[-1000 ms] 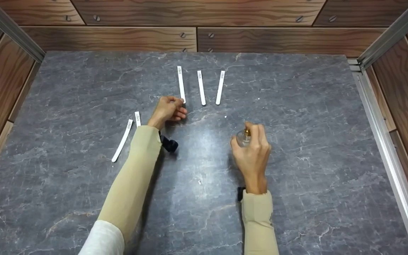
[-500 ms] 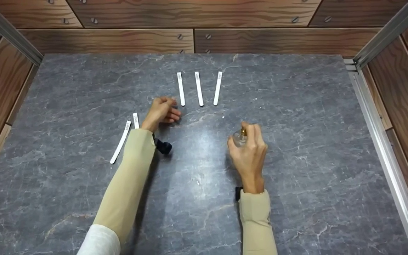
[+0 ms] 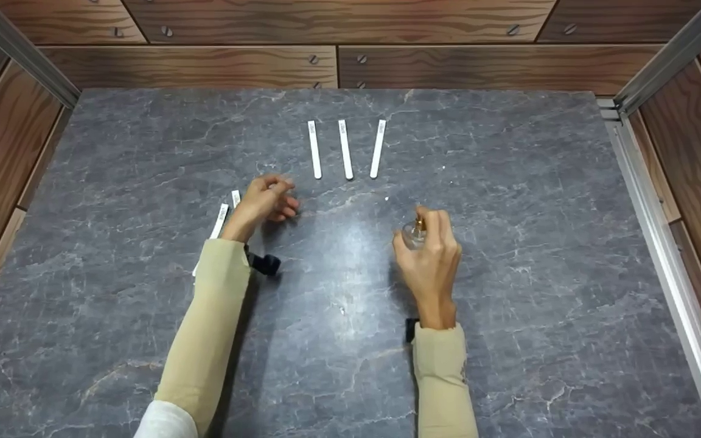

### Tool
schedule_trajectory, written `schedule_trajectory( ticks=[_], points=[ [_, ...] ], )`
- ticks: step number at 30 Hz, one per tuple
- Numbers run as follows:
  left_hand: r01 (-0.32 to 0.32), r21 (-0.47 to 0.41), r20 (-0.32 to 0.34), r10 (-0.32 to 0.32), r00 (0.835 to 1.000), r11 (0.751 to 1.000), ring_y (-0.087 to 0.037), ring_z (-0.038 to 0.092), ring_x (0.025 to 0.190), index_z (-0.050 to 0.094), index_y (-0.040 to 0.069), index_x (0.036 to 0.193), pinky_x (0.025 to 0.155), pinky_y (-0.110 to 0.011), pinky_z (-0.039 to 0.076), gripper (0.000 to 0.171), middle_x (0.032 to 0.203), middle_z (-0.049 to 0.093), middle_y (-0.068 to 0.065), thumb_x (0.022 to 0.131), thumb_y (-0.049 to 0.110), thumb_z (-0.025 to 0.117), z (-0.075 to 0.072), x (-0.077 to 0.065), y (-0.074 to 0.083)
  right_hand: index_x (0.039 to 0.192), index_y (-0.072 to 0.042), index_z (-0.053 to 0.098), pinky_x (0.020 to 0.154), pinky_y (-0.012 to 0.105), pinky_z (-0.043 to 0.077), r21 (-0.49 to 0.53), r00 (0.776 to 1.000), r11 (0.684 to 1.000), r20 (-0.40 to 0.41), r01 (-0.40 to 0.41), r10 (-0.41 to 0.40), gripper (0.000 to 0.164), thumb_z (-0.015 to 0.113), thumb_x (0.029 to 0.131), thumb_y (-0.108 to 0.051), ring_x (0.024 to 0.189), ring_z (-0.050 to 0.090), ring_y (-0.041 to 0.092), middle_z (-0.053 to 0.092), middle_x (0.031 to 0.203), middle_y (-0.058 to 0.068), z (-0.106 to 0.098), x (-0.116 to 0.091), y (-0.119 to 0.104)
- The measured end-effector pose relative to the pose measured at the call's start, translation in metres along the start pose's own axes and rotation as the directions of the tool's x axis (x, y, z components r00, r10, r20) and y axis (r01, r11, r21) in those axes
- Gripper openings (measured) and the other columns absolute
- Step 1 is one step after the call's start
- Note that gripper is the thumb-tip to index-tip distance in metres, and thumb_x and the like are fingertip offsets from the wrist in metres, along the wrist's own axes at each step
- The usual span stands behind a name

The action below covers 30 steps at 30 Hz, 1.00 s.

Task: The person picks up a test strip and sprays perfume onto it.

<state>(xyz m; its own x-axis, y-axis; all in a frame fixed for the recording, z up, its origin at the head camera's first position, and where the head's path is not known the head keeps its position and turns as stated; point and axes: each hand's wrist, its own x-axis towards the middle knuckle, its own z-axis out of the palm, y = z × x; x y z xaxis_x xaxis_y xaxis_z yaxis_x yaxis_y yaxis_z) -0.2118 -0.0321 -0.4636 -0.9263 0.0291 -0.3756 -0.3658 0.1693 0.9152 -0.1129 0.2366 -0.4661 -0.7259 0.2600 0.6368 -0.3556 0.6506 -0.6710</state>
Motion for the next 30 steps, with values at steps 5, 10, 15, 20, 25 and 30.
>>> schedule_trajectory(
  ticks=[5, 10, 15, 20, 25, 30],
  points=[
    [-0.029, 0.015, -0.018, 0.029, 0.999, 0.999, -0.007, 0.060, 0.052, 0.062, -0.003, 0.114, 0.045, -0.017, 0.048, 0.022, 0.072, 0.067, -0.005, 0.105, 0.015, 0.054, -0.010, -0.011, -0.005, 0.102, 0.014, 0.062, 0.074, 0.013, 0.044, -0.004, 1.000, 1.000, -0.003, -0.001, 0.001, 0.042, 0.080, 0.065, 0.018, 0.076, 0.059, 0.032, 0.064, 0.088, 0.026, -0.001, 0.000, 0.001],
    [-0.051, 0.030, -0.037, 0.052, 0.998, 0.998, -0.007, 0.059, 0.053, 0.062, -0.003, 0.116, 0.047, -0.018, 0.048, 0.023, 0.074, 0.067, -0.005, 0.105, 0.016, 0.055, -0.019, -0.022, -0.009, 0.102, 0.014, 0.062, 0.074, 0.013, 0.044, -0.016, 1.000, 1.000, -0.008, 0.007, -0.007, 0.041, 0.079, 0.065, 0.016, 0.075, 0.060, 0.033, 0.064, 0.087, 0.027, -0.002, 0.001, 0.003],
    [-0.060, 0.030, -0.043, 0.061, 0.997, 0.998, -0.008, 0.060, 0.055, 0.062, -0.003, 0.119, 0.051, -0.020, 0.050, 0.025, 0.076, 0.068, -0.006, 0.105, 0.017, 0.055, -0.027, -0.034, -0.010, 0.102, 0.014, 0.062, 0.074, 0.011, 0.044, -0.013, 1.000, 1.000, -0.014, -0.007, 0.006, 0.041, 0.079, 0.065, 0.016, 0.076, 0.059, 0.032, 0.064, 0.086, 0.027, -0.002, 0.002, 0.003],
    [-0.072, 0.022, -0.055, 0.073, 0.996, 0.997, -0.009, 0.061, 0.056, 0.061, -0.003, 0.120, 0.054, -0.021, 0.051, 0.025, 0.078, 0.068, -0.007, 0.106, 0.016, 0.055, -0.036, -0.042, -0.009, 0.102, 0.014, 0.062, 0.075, 0.011, 0.044, -0.009, 1.000, 1.000, -0.015, -0.008, 0.008, 0.041, 0.079, 0.065, 0.016, 0.076, 0.059, 0.032, 0.063, 0.086, 0.026, -0.002, 0.004, 0.004],
    [-0.089, 0.007, -0.071, 0.089, 0.994, 0.996, -0.009, 0.060, 0.057, 0.060, -0.006, 0.120, 0.053, -0.019, 0.051, 0.025, 0.079, 0.068, -0.008, 0.106, 0.014, 0.054, -0.046, -0.051, -0.012, 0.102, 0.014, 0.061, 0.075, 0.011, 0.044, -0.004, 1.000, 1.000, -0.019, -0.002, 0.002, 0.041, 0.079, 0.065, 0.016, 0.076, 0.059, 0.033, 0.063, 0.086, 0.027, -0.002, 0.005, 0.005],
    [-0.090, 0.005, -0.101, 0.090, 0.991, 0.996, -0.013, 0.062, 0.060, 0.059, -0.008, 0.123, 0.051, -0.020, 0.053, 0.027, 0.081, 0.067, -0.011, 0.106, 0.013, 0.055, -0.057, -0.061, -0.021, 0.102, 0.014, 0.061, 0.076, 0.012, 0.044, -0.005, 1.000, 1.000, -0.016, 0.006, -0.006, 0.041, 0.080, 0.065, 0.016, 0.076, 0.060, 0.033, 0.063, 0.087, 0.027, -0.002, 0.003, 0.006]
  ],
)
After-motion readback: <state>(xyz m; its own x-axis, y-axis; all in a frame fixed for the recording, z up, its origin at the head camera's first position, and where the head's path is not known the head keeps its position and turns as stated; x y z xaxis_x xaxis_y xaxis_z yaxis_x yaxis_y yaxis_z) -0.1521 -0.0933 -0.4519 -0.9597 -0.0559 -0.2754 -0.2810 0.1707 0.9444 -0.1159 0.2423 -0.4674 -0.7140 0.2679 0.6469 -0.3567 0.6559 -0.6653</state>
